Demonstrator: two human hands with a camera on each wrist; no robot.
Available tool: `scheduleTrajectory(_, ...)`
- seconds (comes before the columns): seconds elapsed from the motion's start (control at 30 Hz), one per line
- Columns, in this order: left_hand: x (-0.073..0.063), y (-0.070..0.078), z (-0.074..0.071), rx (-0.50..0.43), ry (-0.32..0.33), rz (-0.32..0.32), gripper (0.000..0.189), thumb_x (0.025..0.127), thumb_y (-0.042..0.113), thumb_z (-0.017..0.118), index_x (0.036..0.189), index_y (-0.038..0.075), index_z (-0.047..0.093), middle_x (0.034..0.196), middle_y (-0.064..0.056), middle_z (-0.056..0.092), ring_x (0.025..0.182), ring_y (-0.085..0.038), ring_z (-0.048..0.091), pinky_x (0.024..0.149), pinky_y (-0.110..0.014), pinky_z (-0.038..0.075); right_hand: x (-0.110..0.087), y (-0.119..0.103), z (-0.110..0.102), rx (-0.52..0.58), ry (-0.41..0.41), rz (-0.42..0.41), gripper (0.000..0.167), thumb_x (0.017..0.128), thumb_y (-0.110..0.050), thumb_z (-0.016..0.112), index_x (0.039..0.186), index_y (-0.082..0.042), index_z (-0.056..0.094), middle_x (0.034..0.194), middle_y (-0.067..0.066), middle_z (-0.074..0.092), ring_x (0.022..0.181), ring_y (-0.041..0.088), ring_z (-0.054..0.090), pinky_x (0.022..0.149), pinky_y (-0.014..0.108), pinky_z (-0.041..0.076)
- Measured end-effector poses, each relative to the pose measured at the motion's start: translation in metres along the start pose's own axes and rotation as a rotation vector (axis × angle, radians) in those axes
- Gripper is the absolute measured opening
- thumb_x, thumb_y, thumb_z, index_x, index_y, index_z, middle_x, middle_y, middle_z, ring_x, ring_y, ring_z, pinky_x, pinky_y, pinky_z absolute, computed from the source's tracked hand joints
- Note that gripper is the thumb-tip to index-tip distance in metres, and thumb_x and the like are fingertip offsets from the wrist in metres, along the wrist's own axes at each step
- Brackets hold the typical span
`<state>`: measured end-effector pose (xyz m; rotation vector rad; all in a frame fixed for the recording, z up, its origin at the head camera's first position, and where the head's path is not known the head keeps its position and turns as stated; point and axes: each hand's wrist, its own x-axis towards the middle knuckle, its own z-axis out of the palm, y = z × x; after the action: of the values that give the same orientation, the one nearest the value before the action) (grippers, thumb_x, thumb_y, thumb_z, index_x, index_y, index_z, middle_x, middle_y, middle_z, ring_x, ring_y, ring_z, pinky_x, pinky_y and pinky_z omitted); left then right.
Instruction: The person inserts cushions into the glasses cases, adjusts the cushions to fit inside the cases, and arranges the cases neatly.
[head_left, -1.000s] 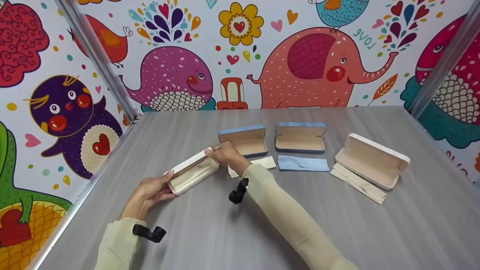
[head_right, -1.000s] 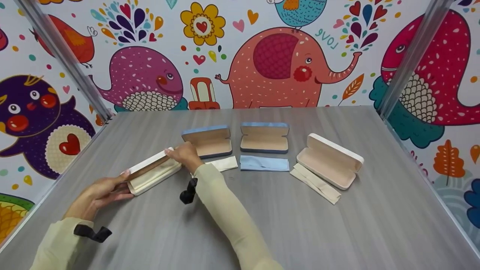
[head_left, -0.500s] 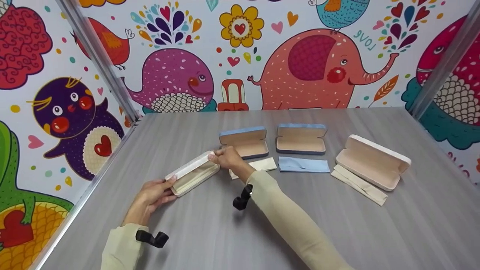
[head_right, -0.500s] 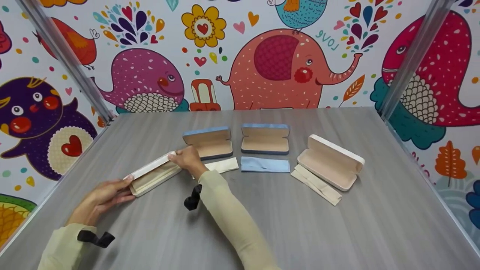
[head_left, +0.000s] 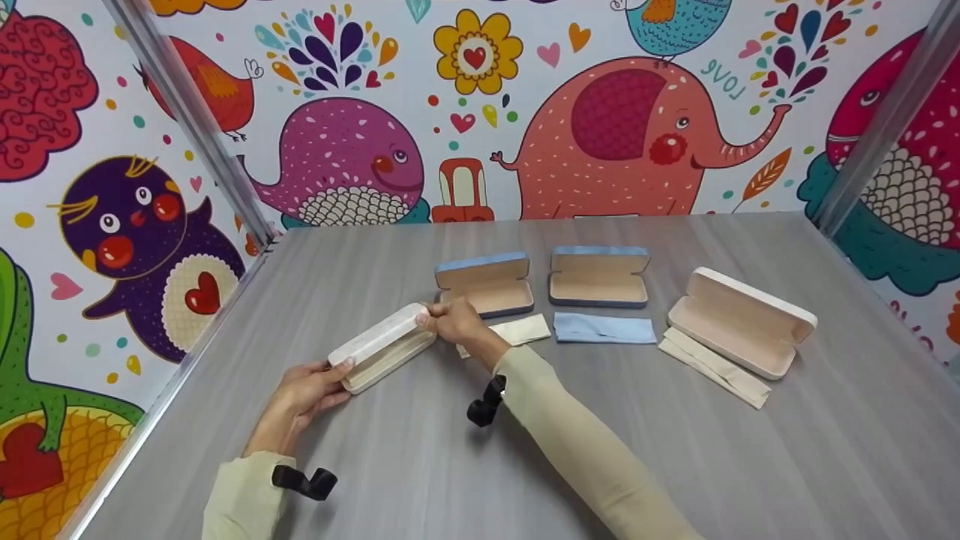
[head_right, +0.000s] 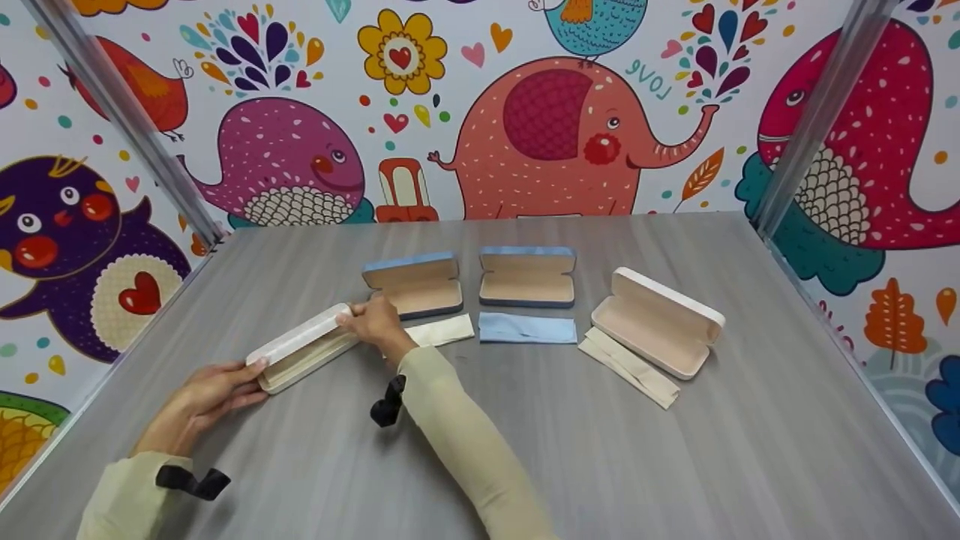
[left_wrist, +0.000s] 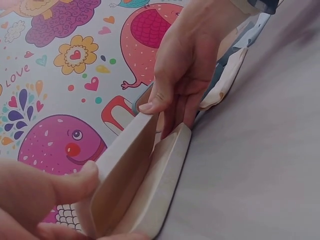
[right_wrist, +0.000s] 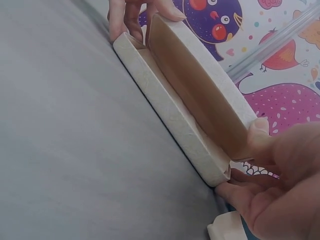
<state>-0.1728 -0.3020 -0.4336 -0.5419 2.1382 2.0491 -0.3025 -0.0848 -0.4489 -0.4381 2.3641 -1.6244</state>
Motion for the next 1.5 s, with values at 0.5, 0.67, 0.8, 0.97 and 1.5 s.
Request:
scheduleTrajectory(0.5, -0.001, -0.005, 0.003, -0.028, 0.056, -0.001, 0.068, 0.095, 0.005, 0.066, 0.148, -0.017, 0.03, 0.098, -0.004, 0.067, 0.087, -0.01, 0.066, 0.077, -0.023, 0.059, -0.003, 0.007, 0.002, 0.043, -0.003, -0.002, 0.036, 0.092, -0.013, 0.072, 0.127, -0.006, 0.065, 0.135, 0.014, 0.061, 0.133, 0.025, 0.053, 0.114, 0.035, 0.042)
scheduleTrajectory(0.67, -0.001, -0.005, 0.003, -0.029, 0.072, -0.004, 0.071, 0.092, 0.002, 0.069, 0.148, -0.017, 0.03, 0.107, -0.011, 0.067, 0.084, -0.009, 0.066, 0.074, -0.021, 0.059, -0.003, 0.008, 0.001, 0.046, -0.007, 0.009, 0.038, 0.091, -0.012, 0.073, 0.128, -0.006, 0.065, 0.135, 0.013, 0.06, 0.134, 0.025, 0.052, 0.115, 0.036, 0.04)
scheduleTrajectory(0.8, 0.0, -0.005, 0.004, -0.011, 0.095, -0.012, 0.072, 0.09, 0.001, 0.072, 0.148, -0.015, 0.032, 0.131, -0.025, 0.059, 0.085, -0.009, 0.065, 0.074, -0.021, 0.059, -0.004, 0.009, 0.001, 0.033, -0.003, 0.01, 0.039, 0.091, -0.011, 0.074, 0.128, -0.007, 0.065, 0.134, 0.013, 0.061, 0.131, 0.021, 0.053, 0.11, 0.032, 0.045)
scheduleTrajectory(0.97, 0.0, -0.005, 0.005, 0.01, 0.119, -0.03, 0.073, 0.089, 0.0, 0.072, 0.149, -0.011, 0.032, 0.15, -0.034, 0.041, 0.086, -0.008, 0.065, 0.073, -0.02, 0.058, -0.005, 0.012, 0.002, 0.081, 0.002, 0.02, 0.041, 0.088, -0.005, 0.074, 0.128, -0.004, 0.064, 0.133, 0.016, 0.061, 0.111, 0.013, 0.055, 0.086, 0.018, 0.049)
scheduleTrajectory(1.5, -0.001, -0.005, 0.008, 0.081, 0.157, -0.023, 0.078, 0.091, -0.001, 0.069, 0.154, -0.005, 0.023, 0.149, -0.038, 0.037, 0.087, -0.012, 0.065, 0.076, -0.025, 0.061, -0.007, 0.009, 0.005, 0.058, 0.034, 0.075, 0.044, 0.086, 0.001, 0.075, 0.127, -0.005, 0.065, 0.132, 0.017, 0.063, 0.075, 0.011, 0.051, 0.059, 0.016, 0.041)
